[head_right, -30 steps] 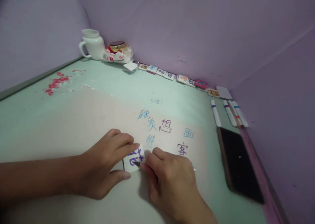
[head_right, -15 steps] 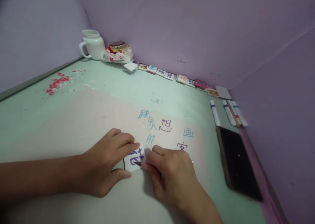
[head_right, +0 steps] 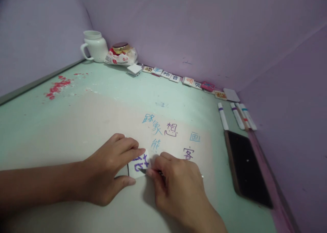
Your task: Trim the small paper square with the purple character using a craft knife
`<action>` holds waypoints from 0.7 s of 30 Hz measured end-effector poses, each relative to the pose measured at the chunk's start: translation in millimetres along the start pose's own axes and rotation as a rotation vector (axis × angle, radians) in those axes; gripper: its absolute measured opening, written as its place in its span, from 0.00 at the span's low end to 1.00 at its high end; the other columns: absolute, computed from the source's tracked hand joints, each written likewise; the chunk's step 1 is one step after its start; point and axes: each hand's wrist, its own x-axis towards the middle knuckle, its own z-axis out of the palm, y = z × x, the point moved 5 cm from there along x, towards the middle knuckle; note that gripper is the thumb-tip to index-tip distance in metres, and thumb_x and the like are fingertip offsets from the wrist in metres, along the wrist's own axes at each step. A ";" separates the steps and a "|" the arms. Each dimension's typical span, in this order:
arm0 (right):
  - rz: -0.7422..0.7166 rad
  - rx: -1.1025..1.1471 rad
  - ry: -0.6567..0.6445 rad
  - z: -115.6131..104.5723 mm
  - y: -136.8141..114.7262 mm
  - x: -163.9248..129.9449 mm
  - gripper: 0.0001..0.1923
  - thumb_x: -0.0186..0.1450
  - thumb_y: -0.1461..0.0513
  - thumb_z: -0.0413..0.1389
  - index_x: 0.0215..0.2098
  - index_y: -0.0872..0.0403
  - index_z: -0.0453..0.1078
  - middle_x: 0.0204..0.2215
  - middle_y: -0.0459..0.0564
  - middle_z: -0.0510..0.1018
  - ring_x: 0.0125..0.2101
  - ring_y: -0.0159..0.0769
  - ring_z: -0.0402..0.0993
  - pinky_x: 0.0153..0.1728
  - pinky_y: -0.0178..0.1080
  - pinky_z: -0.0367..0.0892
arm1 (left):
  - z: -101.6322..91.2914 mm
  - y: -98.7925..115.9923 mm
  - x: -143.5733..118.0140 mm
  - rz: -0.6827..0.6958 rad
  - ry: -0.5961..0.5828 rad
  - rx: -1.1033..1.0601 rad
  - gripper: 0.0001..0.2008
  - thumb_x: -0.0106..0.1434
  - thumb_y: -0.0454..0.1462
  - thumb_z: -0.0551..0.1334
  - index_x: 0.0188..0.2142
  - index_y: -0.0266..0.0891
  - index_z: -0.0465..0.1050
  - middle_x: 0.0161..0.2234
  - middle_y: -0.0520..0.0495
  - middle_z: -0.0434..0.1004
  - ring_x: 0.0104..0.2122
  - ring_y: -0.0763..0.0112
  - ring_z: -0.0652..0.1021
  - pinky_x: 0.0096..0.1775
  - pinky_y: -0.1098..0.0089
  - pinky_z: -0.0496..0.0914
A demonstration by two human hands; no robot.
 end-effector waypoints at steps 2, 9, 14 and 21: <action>0.037 -0.036 0.033 0.2 -1.4 -3.2 0.11 0.63 0.59 0.48 0.23 0.50 0.64 0.20 0.42 0.71 0.17 0.30 0.61 0.22 0.36 0.45 | -0.4 0.4 0.1 0.002 -0.001 0.001 0.20 0.54 0.34 0.60 0.48 0.32 0.67 0.39 0.40 0.68 0.36 0.59 0.67 0.40 0.58 0.61; 0.161 -0.044 -0.036 -2.1 -1.8 -4.9 0.09 0.61 0.60 0.50 0.23 0.48 0.67 0.20 0.41 0.74 0.19 0.32 0.66 0.22 0.35 0.47 | -1.2 2.0 -0.1 0.004 -0.018 -0.003 0.20 0.54 0.34 0.60 0.48 0.31 0.67 0.39 0.40 0.67 0.35 0.59 0.67 0.40 0.58 0.61; 0.231 -0.057 -0.066 -5.3 -2.9 -5.3 0.09 0.61 0.60 0.52 0.23 0.48 0.68 0.20 0.41 0.75 0.19 0.31 0.64 0.23 0.35 0.47 | -0.4 2.0 0.0 0.009 -0.008 -0.007 0.21 0.54 0.34 0.62 0.48 0.31 0.67 0.39 0.40 0.68 0.36 0.59 0.67 0.40 0.58 0.61; 0.147 -0.119 -0.137 -16.3 -9.6 10.6 0.08 0.59 0.61 0.52 0.24 0.47 0.71 0.21 0.40 0.76 0.21 0.31 0.66 0.24 0.36 0.46 | -0.6 0.7 -0.1 0.012 -0.010 -0.028 0.19 0.55 0.34 0.62 0.46 0.31 0.68 0.38 0.40 0.68 0.36 0.60 0.68 0.41 0.57 0.60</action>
